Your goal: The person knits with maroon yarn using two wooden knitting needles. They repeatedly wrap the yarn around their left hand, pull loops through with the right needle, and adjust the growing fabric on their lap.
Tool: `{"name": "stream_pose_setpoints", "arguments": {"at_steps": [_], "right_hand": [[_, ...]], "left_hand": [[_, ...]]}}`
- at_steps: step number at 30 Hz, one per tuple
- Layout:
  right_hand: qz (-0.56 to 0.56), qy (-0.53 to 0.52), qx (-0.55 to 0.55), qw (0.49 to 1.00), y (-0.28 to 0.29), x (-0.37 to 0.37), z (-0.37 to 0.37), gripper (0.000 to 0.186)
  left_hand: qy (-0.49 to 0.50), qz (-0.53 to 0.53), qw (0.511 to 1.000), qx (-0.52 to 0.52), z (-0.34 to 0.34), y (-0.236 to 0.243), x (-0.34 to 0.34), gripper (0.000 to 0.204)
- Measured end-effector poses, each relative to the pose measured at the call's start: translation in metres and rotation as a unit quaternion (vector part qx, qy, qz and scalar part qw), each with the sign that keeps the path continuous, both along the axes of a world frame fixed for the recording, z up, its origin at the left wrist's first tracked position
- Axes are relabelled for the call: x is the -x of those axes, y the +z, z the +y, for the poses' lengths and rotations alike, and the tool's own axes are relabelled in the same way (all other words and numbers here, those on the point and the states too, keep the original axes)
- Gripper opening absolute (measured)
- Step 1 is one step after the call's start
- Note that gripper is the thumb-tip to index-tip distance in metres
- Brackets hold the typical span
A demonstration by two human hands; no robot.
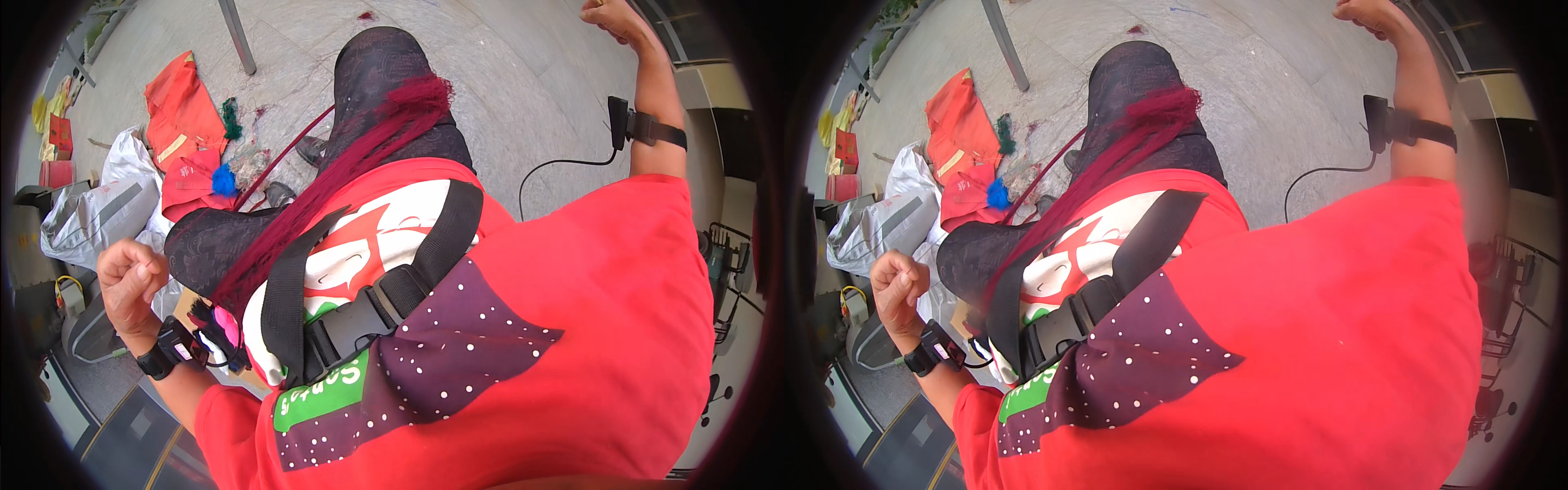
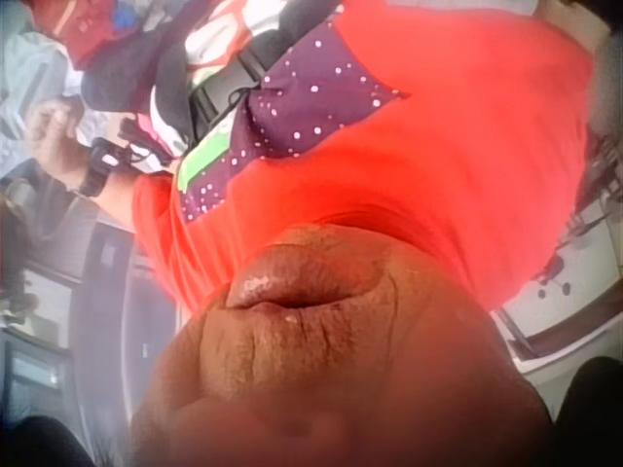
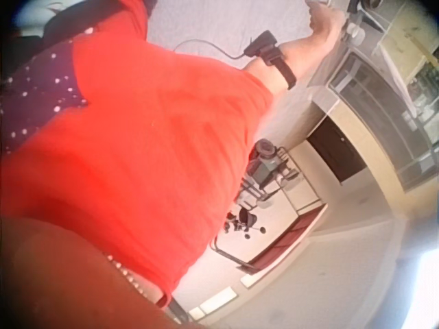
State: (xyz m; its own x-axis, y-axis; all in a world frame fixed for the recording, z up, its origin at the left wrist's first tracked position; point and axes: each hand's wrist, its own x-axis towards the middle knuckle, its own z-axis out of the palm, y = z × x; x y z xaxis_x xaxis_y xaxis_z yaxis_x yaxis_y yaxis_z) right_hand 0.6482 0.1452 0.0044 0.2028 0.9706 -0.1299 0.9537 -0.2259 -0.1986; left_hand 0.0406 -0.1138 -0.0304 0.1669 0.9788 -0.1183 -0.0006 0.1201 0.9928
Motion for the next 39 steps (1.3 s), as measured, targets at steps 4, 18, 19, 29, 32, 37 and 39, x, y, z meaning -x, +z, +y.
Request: {"name": "stream_pose_setpoints", "arguments": {"at_steps": [4, 18, 19, 29, 32, 37, 39], "right_hand": [[0.154, 0.104, 0.026, 0.982, -0.009, 0.052, 0.001, 0.014], [0.249, 0.529, 0.268, 0.766, -0.075, 0.283, -0.094, 0.024], [0.264, 0.532, 0.274, 0.757, -0.067, 0.281, -0.092, 0.023], [0.302, 0.510, 0.285, 0.754, 0.026, 0.266, -0.063, 0.032], [0.229, 0.604, 0.172, 0.744, 0.037, 0.268, -0.043, 0.041], [0.136, 0.622, 0.065, 0.769, 0.058, 0.254, 0.004, 0.040], [0.108, 0.594, 0.024, 0.796, 0.072, 0.238, 0.024, 0.038]], "left_hand": [[0.059, -0.106, 0.989, -0.088, -0.033, 0.004, 0.038, 0.010], [0.275, -0.323, 0.878, -0.222, -0.138, 0.019, 0.115, 0.007], [0.294, -0.318, 0.872, -0.227, -0.151, 0.017, 0.126, 0.007], [0.607, -0.154, 0.774, -0.095, -0.304, -0.043, 0.220, 0.012], [0.679, -0.131, 0.721, -0.037, -0.355, -0.058, 0.235, 0.011], [0.701, -0.112, 0.704, 0.015, -0.427, -0.068, 0.252, 0.014], [0.660, -0.073, 0.748, 0.020, -0.446, -0.065, 0.247, 0.016]]}}
